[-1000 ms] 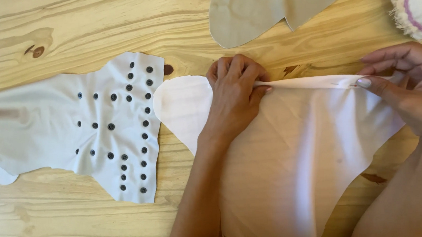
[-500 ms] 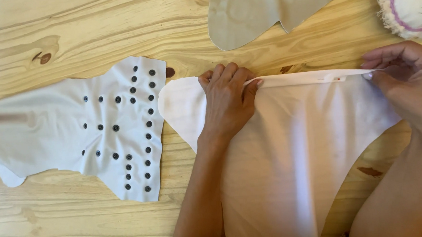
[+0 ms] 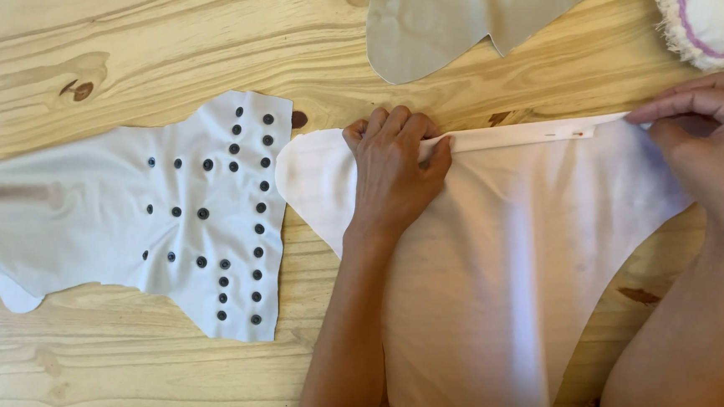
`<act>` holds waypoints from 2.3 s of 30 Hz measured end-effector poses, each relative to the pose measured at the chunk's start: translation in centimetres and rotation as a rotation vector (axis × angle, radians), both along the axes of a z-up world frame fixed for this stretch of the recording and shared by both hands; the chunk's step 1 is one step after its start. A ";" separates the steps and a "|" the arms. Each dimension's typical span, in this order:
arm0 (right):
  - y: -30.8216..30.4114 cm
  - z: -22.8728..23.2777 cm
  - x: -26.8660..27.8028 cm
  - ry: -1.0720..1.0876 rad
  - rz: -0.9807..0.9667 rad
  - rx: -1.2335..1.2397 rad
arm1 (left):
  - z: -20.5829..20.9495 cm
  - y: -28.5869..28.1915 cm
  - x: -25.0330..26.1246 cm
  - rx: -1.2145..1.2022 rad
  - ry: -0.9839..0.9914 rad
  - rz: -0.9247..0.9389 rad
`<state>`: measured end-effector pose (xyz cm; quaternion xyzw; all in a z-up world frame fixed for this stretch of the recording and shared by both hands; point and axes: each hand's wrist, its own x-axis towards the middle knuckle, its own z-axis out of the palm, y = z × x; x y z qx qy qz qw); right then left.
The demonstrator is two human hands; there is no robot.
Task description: The person folds the edges of a white fabric piece and secures them with pins. They then use scissors to trim the excess fabric along the pinned edge.
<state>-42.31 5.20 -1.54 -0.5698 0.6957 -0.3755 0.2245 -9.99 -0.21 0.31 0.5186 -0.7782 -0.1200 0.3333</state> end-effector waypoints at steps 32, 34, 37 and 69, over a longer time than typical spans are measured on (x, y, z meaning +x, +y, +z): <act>-8.2 -3.2 13.4 -0.129 0.520 0.100 | 3.5 -0.9 13.6 0.343 -0.025 0.041; -8.3 -3.4 13.1 -0.092 0.516 0.124 | 2.5 -0.5 14.0 0.249 0.040 0.072; -7.9 -2.9 13.4 -0.038 0.553 0.084 | 1.6 0.1 14.2 0.253 0.338 0.088; -6.0 -0.2 21.9 0.329 0.704 -0.467 | -2.4 -1.4 14.0 -0.110 -0.042 0.371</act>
